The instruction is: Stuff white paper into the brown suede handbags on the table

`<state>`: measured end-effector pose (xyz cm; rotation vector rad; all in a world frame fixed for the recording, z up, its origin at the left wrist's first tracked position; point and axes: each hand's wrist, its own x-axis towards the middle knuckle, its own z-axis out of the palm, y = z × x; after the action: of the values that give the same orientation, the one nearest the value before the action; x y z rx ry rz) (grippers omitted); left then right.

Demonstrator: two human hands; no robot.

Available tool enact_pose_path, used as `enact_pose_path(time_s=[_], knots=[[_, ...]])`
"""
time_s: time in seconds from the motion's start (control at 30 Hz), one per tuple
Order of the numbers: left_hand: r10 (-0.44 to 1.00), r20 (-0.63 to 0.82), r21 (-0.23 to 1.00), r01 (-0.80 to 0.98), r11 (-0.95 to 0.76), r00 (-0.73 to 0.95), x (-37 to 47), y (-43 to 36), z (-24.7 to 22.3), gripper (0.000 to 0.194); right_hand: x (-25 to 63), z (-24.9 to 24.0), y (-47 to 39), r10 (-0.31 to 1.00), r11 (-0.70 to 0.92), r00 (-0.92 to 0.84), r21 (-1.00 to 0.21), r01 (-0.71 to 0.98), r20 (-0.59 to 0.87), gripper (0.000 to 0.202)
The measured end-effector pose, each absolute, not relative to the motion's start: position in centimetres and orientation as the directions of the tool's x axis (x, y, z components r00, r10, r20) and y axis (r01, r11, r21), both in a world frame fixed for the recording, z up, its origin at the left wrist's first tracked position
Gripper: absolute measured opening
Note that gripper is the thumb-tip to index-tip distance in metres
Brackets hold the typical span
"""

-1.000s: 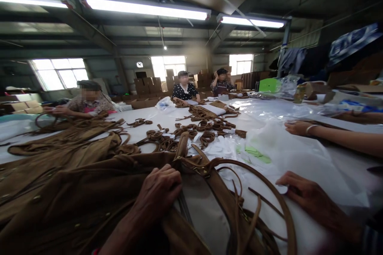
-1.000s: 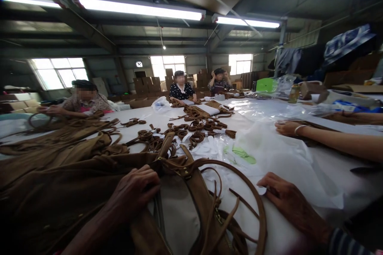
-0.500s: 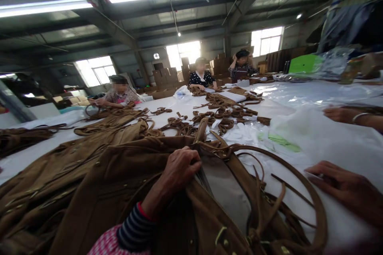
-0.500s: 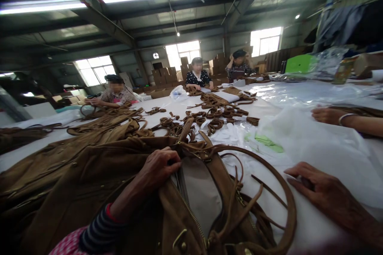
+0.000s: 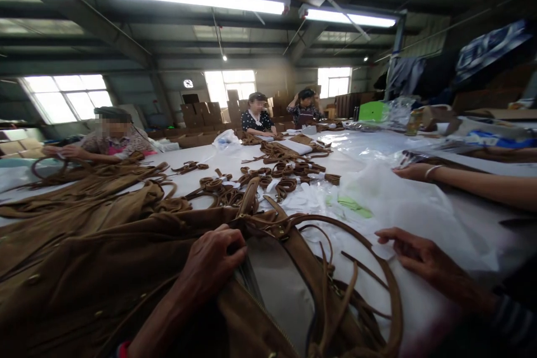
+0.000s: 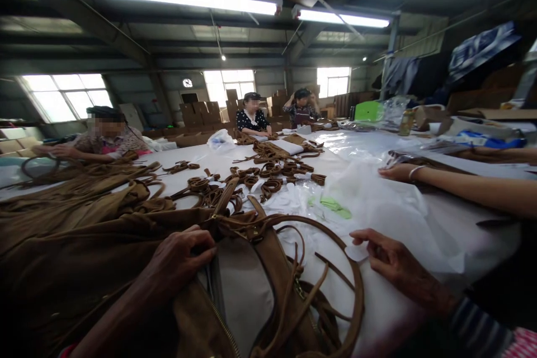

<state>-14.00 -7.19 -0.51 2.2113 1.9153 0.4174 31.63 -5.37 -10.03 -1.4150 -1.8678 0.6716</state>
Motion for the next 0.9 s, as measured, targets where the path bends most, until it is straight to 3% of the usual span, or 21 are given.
enact_pose_path(time_s=[0.3, 0.63, 0.77, 0.9], knots=[[0.982, 0.100, 0.326, 0.928, -0.182, 0.158, -14.6, -6.7, -1.1, 0.024, 30.2, -7.2, -2.8, 0.956, 0.245, -0.026, -0.749, 0.616, 0.291, 0.038], [0.976, 0.096, 0.354, 0.910, -0.217, 0.196, -15.5, -6.1, -1.9, 0.028, 25.0, -4.3, 2.9, 0.838, 0.545, -0.421, -0.520, 0.657, 0.347, 0.020], [0.974, 0.114, 0.368, 0.902, -0.225, 0.196, -15.6, -6.2, -2.0, 0.028, 23.5, -4.2, 1.6, 0.745, 0.664, -0.591, -0.432, 0.610, 0.309, 0.019], [0.971, 0.122, 0.355, 0.904, -0.237, 0.206, -15.5, -6.1, -2.0, 0.026, 23.2, -4.4, -0.6, 0.665, 0.745, -0.714, -0.254, 0.617, 0.219, 0.020]])
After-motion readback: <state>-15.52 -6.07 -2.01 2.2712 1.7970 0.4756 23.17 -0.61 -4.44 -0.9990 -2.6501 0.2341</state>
